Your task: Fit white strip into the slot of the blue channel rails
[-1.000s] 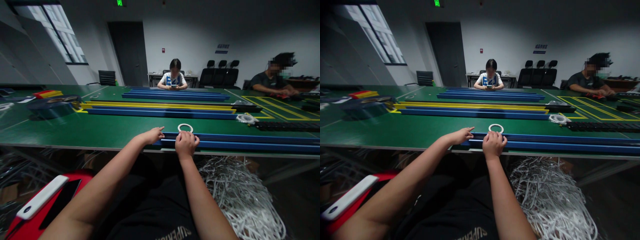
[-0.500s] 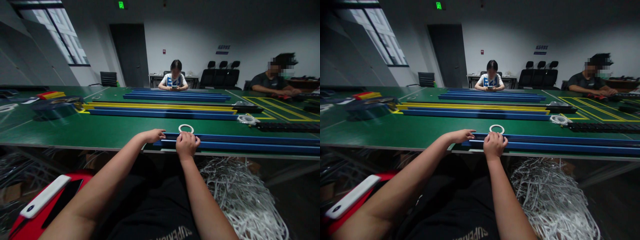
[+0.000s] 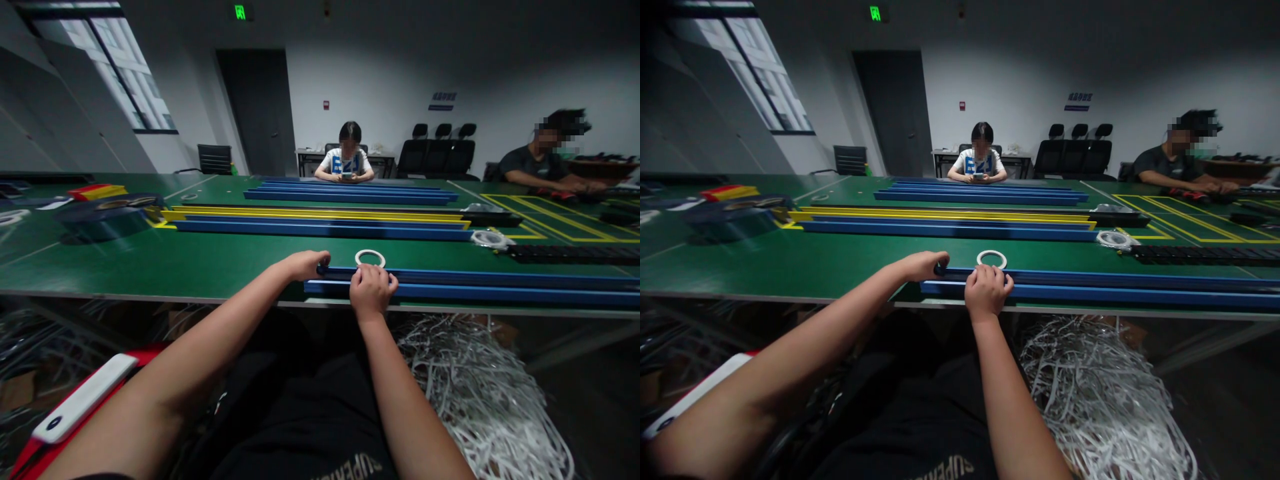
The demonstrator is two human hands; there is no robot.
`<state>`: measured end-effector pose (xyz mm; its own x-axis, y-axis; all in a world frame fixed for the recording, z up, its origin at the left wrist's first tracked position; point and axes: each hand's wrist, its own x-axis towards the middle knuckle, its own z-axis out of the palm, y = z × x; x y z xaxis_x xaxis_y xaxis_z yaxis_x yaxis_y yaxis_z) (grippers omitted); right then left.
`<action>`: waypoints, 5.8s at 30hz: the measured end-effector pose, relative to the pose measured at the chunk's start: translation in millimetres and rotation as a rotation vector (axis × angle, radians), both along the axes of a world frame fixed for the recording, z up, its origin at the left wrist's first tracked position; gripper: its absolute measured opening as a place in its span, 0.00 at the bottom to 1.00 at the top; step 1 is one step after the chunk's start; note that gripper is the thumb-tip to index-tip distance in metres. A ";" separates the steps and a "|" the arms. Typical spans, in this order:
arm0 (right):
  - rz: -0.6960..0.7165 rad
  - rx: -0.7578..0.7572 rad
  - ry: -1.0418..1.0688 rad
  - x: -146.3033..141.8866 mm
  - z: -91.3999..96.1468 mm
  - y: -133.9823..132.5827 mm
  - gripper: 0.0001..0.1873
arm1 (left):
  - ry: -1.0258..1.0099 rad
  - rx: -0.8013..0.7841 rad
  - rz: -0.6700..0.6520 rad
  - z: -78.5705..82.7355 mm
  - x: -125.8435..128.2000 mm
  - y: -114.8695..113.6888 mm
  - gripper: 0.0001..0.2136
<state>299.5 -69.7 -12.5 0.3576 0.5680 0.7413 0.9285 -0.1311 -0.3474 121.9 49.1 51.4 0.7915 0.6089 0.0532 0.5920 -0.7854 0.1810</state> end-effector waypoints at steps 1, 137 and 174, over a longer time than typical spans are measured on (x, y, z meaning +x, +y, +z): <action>-0.001 -0.003 0.000 -0.2 0.4 -0.3 0.16 | 0.033 0.016 -0.010 1.2 1.7 0.5 0.20; -0.014 0.019 -0.001 -2.0 2.8 2.2 0.16 | 0.296 0.210 -0.196 15.1 27.4 -3.7 0.20; 0.003 -0.046 0.064 -1.7 6.9 1.4 0.17 | -0.057 0.245 -0.704 -4.6 6.6 26.7 0.12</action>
